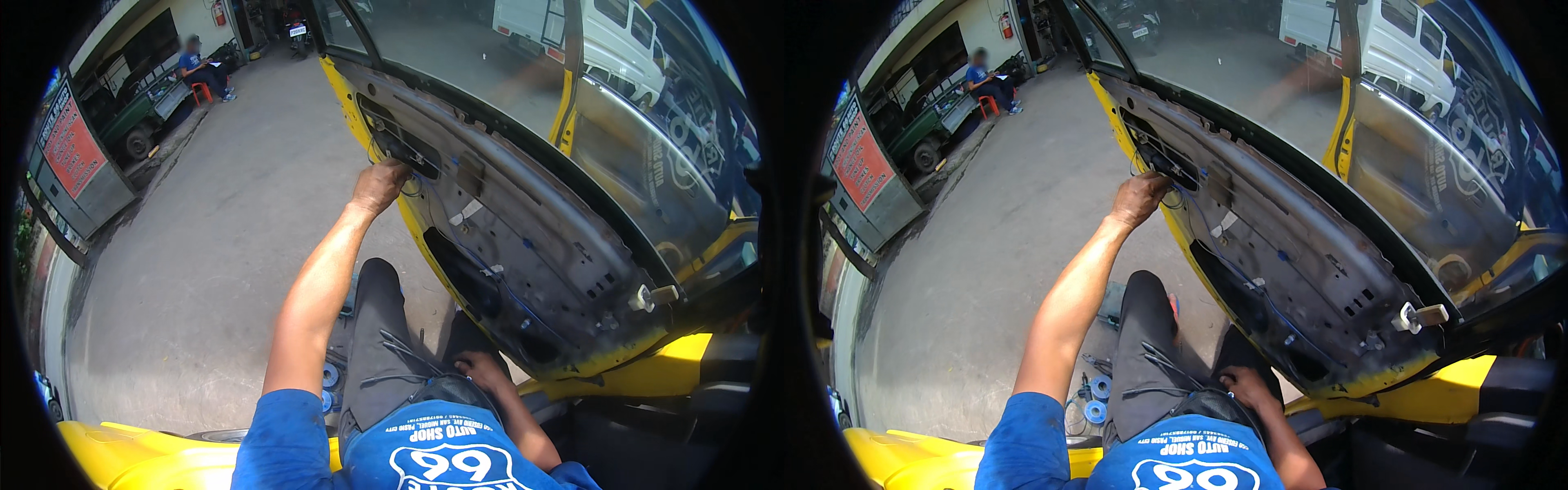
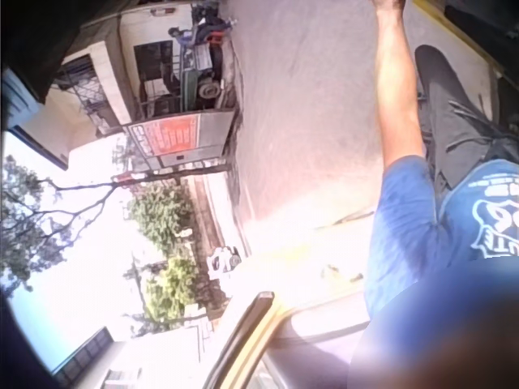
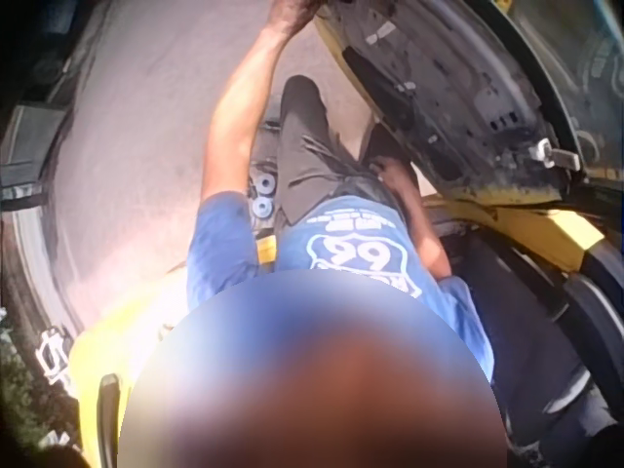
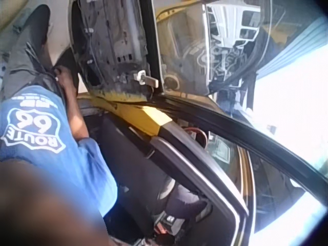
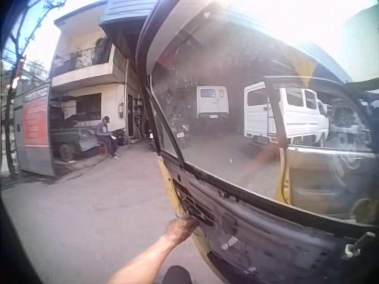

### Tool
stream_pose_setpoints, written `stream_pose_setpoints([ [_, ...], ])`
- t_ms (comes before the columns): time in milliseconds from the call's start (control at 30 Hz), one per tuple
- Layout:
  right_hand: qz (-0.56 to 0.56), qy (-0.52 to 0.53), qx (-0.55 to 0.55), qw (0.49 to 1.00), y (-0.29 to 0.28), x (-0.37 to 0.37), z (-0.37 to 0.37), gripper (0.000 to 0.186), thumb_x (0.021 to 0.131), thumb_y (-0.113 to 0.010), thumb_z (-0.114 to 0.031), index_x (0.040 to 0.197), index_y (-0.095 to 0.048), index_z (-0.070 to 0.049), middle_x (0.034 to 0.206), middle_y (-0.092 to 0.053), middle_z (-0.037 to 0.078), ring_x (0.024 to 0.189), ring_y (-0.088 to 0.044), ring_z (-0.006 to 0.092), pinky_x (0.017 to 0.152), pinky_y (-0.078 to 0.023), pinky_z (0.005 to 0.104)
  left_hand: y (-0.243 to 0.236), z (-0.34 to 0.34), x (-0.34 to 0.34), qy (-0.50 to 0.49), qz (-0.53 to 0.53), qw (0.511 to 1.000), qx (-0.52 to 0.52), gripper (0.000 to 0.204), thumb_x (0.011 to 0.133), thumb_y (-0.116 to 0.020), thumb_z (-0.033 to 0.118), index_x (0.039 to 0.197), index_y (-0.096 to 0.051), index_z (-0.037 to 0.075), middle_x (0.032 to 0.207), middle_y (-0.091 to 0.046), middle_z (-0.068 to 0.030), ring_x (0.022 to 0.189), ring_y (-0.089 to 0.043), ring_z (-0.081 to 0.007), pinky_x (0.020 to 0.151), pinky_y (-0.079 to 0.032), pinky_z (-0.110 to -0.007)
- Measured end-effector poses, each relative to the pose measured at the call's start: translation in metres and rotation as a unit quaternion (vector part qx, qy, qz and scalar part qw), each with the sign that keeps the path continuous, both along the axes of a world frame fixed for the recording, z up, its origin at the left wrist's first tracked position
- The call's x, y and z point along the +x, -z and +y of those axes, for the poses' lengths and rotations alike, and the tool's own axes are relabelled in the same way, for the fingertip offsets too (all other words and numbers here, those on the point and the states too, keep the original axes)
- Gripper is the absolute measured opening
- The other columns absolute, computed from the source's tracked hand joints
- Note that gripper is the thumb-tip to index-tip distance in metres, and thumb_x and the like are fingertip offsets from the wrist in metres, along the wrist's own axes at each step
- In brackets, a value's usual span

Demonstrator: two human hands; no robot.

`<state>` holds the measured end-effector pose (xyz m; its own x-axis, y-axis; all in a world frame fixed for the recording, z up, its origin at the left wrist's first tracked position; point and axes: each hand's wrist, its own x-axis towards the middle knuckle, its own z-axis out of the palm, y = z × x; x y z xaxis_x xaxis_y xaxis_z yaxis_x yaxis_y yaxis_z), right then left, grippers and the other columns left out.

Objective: The person routes and secures wires inside a yellow car door panel. They use electrical tape to wrap wire ends and tuck the wires into the door cavity, then use a screwdriver to fasten a component inside the door.

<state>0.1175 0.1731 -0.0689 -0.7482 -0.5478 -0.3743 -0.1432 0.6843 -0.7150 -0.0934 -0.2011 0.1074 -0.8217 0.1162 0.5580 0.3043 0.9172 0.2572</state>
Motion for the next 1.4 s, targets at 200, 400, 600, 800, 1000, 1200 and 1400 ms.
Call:
stream_pose_setpoints([
  [200, -0.002, 0.023, -0.005, 1.0, -0.003, 0.001, 0.001, 0.031, 0.098, -0.064, -0.026, 0.121, -0.074, -0.007, 0.12, -0.073, 0.021, 0.115, -0.068, 0.0383, 0.101, -0.052, 0.0427, 0.013, 0.007, -0.009, -0.003, 0.031, 0.999, 0.018, 0.018, 0.095, -0.061, 0.017, 0.105, -0.076, 0.017, 0.103, -0.074, -0.0064, 0.092, -0.072, -0.0335, 0.078, -0.059, -0.045],
  [400, -0.017, 0.02, -0.001, 1.0, -0.002, 0.001, 0.002, 0.031, 0.1, -0.063, -0.025, 0.123, -0.072, -0.006, 0.12, -0.073, 0.021, 0.114, -0.069, 0.0372, 0.1, -0.052, 0.0427, 0.009, 0.008, -0.012, -0.01, 0.096, 0.995, 0.037, 0.016, 0.092, -0.066, 0.013, 0.104, -0.076, 0.012, 0.101, -0.074, -0.0088, 0.091, -0.072, -0.0336, 0.077, -0.06, -0.042],
  [600, -0.022, 0.032, 0.016, 0.999, -0.002, -0.001, 0.002, 0.032, 0.1, -0.064, -0.025, 0.123, -0.072, -0.006, 0.121, -0.072, 0.021, 0.115, -0.068, 0.0376, 0.101, -0.052, 0.0428, 0.008, 0.013, -0.018, 0.038, 0.162, 0.981, 0.104, 0.016, 0.089, -0.073, 0.009, 0.104, -0.076, 0.006, 0.1, -0.074, -0.0119, 0.088, -0.072, -0.0336, 0.077, -0.059, -0.04],
  [800, -0.018, 0.026, 0.017, 0.999, -0.002, -0.001, -0.002, 0.031, 0.099, -0.064, -0.024, 0.123, -0.072, -0.006, 0.119, -0.073, 0.021, 0.113, -0.069, 0.0372, 0.099, -0.052, 0.0432, 0.009, 0.014, -0.017, 0.05, 0.188, 0.973, 0.126, 0.015, 0.091, -0.072, 0.01, 0.106, -0.075, 0.006, 0.099, -0.073, -0.0124, 0.087, -0.073, -0.0329, 0.075, -0.059, -0.041],
  [1000, -0.01, 0.022, 0.017, 1.0, -0.003, -0.001, -0.004, 0.031, 0.099, -0.065, -0.024, 0.122, -0.073, -0.007, 0.12, -0.073, 0.021, 0.114, -0.069, 0.0377, 0.1, -0.052, 0.0434, 0.017, 0.018, -0.018, 0.038, 0.218, 0.957, 0.189, 0.017, 0.089, -0.074, 0.006, 0.106, -0.074, 0.004, 0.101, -0.074, -0.0133, 0.091, -0.073, -0.032, 0.08, -0.058, -0.038],
  [1200, -0.013, 0.038, 0.006, 0.999, -0.004, -0.001, -0.006, 0.03, 0.097, -0.066, -0.024, 0.121, -0.074, -0.007, 0.12, -0.072, 0.021, 0.115, -0.068, 0.0389, 0.101, -0.052, 0.0439, 0.029, 0.025, -0.019, 0.015, 0.249, 0.947, 0.2, 0.019, 0.089, -0.072, 0.001, 0.108, -0.073, 0.003, 0.106, -0.073, -0.0142, 0.098, -0.072, -0.0332, 0.083, -0.058, -0.039],
  [1400, -0.014, 0.037, 0.008, 0.999, -0.005, -0.001, -0.006, 0.031, 0.098, -0.065, -0.025, 0.121, -0.073, -0.006, 0.12, -0.072, 0.022, 0.114, -0.068, 0.0396, 0.102, -0.052, 0.0438, 0.033, 0.032, -0.025, -0.002, 0.265, 0.942, 0.205, 0.019, 0.091, -0.069, 0.003, 0.11, -0.071, 0.005, 0.108, -0.072, -0.0136, 0.1, -0.071, -0.0343, 0.083, -0.057, -0.04],
])
